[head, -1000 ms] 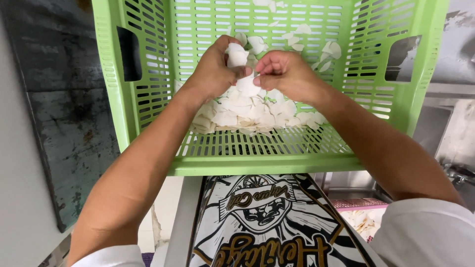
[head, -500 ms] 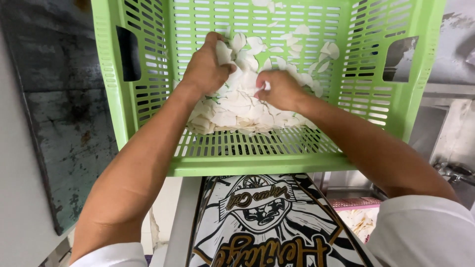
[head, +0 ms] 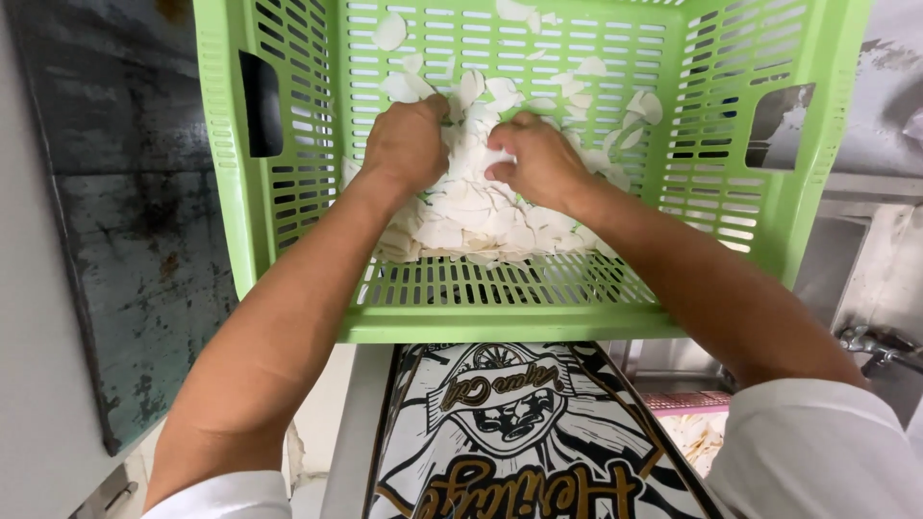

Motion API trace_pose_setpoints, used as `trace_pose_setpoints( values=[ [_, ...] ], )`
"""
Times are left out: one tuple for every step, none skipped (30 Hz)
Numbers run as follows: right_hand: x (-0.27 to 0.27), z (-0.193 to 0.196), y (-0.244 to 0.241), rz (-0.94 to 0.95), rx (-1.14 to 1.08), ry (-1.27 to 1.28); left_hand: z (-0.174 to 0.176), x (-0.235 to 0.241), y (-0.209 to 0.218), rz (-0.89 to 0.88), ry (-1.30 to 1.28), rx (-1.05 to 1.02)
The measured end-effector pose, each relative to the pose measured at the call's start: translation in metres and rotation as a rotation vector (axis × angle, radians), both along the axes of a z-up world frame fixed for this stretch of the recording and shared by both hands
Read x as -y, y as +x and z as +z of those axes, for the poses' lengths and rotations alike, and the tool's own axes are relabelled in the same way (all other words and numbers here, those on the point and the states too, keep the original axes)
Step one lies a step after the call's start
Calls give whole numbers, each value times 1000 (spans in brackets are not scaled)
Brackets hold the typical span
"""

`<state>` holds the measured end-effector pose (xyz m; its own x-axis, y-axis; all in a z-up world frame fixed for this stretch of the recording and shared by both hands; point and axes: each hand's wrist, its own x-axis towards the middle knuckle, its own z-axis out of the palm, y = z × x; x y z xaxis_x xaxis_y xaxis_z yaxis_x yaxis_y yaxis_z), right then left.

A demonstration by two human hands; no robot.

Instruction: The person uses a long-handled strainer to stir and remove fried food from a deep fryer, placing it into a metal bowl. They then walk to a green basket and separate white, flat food items by hand, moving them into a pink basket.

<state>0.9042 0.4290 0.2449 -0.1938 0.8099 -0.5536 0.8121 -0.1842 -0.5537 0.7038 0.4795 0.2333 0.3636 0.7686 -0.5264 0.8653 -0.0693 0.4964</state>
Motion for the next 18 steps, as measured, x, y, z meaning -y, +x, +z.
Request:
trace_pose_setpoints(
  values=[
    [0, -10, 1, 13, -35, 47, -13, 0, -2, 21, 8, 32],
    [-3, 1, 3, 18, -35, 46, -14, -1, -3, 26, 7, 32],
    [-6, 11, 5, -29, -29, 31, -15, -2, -4, 71, -36, 72],
    [-10, 21, 6, -73, -25, 17, -16, -3, -5, 118, -78, 112],
    [-12, 19, 14, -66, -25, 17, -17, -3, -5, 125, -78, 112],
    [-14, 17, 22, -122, -35, -16, -18, -3, -5, 136, -97, 141],
    [-17, 15, 30, -179, -45, -50, -19, -3, -5, 147, -117, 171],
    [-17, 16, 28, -178, -46, -48, -20, -3, -5, 147, -115, 171],
    [-18, 17, 26, -162, -49, -51, -21, -3, -5, 153, -104, 160],
    [-17, 18, 25, -151, -52, -56, -22, -3, -3, 155, -95, 150],
    [-17, 17, 17, -155, -53, -56, -26, -4, -4, 151, -96, 149],
    [-17, 15, 9, -78, -20, -31, -30, -5, -5, 140, -71, 85],
    [-18, 14, 2, -1, 13, -6, -34, -7, -5, 130, -45, 20],
    [-17, -4, -1, -9, 13, -5, -32, -6, -8, 122, -43, 20],
    [-16, -22, -5, -33, 26, 71, -30, -6, -11, 154, -28, 39],
    [-15, -40, -9, -55, 38, 148, -28, -6, -14, 187, -12, 60],
    [-18, -41, -7, -61, 39, 150, -24, -7, -14, 181, -10, 60],
    [-22, -42, -6, -60, 8, 157, -19, -8, -14, 205, -13, 67]
  ],
)
